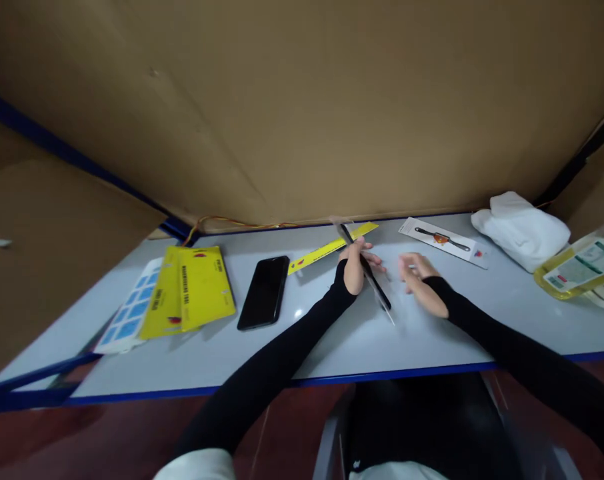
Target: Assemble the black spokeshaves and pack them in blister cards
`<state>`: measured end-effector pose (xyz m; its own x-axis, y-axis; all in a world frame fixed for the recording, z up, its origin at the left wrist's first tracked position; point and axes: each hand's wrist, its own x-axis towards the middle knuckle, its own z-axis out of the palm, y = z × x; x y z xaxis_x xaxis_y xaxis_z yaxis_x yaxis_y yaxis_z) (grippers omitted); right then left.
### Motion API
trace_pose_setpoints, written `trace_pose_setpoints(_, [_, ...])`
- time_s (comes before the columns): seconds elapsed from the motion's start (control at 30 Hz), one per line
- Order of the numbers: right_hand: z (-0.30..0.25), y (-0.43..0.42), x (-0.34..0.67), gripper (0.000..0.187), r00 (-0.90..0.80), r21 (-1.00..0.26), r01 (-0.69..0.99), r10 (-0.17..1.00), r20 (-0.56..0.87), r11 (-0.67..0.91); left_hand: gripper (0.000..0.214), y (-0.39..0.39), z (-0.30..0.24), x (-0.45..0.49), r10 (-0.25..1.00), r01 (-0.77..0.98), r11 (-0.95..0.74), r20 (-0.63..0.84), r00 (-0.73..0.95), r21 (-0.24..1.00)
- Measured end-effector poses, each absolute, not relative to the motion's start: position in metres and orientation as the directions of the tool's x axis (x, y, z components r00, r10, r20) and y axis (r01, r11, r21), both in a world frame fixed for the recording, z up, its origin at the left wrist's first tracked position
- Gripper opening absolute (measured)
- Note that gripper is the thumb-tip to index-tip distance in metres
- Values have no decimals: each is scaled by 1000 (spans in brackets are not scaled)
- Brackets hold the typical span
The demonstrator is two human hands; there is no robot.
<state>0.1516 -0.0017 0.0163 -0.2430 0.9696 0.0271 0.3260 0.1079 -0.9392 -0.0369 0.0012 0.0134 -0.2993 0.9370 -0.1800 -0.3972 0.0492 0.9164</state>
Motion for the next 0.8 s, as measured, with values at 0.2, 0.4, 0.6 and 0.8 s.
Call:
trace_pose_setpoints(0.2, [43,9,79,66,-669,-725,-184,625,-403,-664,26,15,34,-58,917,-59,222,-229,-328,973])
trace_pose_setpoints(0.4, [42,16,113,11,-479,-833,32,723,-498,-552,38,11,62,-81,924,-80,362,-369,-101,929])
trace_pose_setpoints(0.6, [42,34,148,37,-264,-505,858,924,-277,94,54,8,63,-109,971,-191,229,-210,118,954])
trace_pose_setpoints(0.8, [44,23,145,44,-282,-293,932,935,-214,214,39,21,32,-100,926,118,362,-371,67,925])
